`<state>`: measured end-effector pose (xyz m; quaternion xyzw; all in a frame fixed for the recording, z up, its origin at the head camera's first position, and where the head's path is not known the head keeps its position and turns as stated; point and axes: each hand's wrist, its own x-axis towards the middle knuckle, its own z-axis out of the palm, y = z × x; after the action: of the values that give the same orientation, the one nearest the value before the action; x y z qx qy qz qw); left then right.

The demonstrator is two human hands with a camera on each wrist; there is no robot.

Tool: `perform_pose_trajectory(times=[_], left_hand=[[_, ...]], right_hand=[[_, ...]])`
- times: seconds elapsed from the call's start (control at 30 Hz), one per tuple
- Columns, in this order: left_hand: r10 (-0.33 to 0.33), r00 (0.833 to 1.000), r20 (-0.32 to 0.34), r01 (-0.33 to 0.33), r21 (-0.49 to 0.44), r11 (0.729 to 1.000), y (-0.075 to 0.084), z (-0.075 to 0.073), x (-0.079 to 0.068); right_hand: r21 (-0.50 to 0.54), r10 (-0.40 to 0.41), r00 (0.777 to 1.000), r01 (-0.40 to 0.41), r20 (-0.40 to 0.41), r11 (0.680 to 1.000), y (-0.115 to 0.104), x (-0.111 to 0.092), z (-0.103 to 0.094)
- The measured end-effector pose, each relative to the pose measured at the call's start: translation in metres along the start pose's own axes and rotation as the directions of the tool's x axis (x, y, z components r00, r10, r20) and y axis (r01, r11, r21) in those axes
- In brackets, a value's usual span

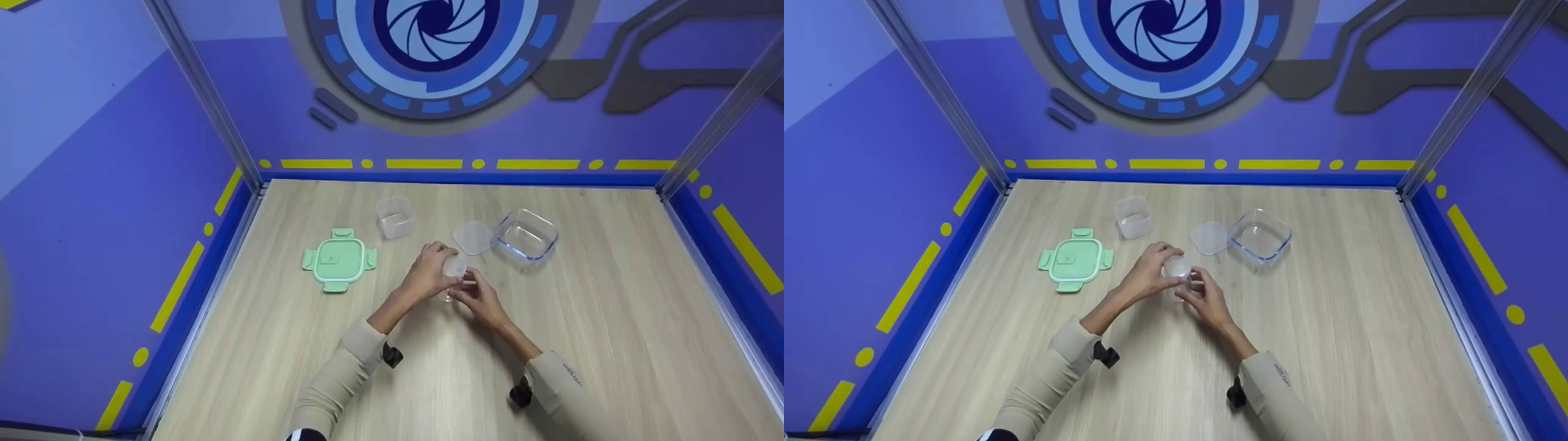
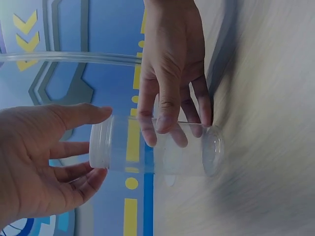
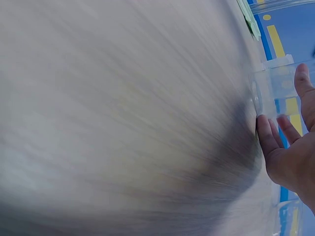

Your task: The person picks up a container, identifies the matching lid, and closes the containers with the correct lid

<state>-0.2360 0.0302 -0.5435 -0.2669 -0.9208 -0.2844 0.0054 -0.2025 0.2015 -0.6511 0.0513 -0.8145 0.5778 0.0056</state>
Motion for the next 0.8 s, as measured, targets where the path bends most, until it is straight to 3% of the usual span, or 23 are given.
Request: perform_pose_trajectory(times=[0.13,0.37,0.6,0.8], left_hand=[[0.028,0.998,0.049,-0.022,-0.112,0.993,-0.008,-0.002,0.003],[0.09,0.989,0.12,-0.053,-0.282,0.958,-0.022,-0.004,0.003],[0.139,0.986,0.096,-0.1,-0.336,0.937,-0.032,0.0,0.001],[0.064,0.998,0.018,-0.05,-0.42,0.906,-0.033,0.006,-0.008]], right_hand=[[0.008,-0.005,1.0,0.005,0.005,1.0,0.0,0.0,-0.001],[0.021,-0.03,0.999,0.031,-0.012,0.999,-0.002,0.0,0.001],[0.023,0.0,1.0,0.0,0.01,1.0,-0.001,0.0,-0.001],[0.03,0.005,1.0,-0.006,0.013,1.0,0.0,-0.001,-0.002]])
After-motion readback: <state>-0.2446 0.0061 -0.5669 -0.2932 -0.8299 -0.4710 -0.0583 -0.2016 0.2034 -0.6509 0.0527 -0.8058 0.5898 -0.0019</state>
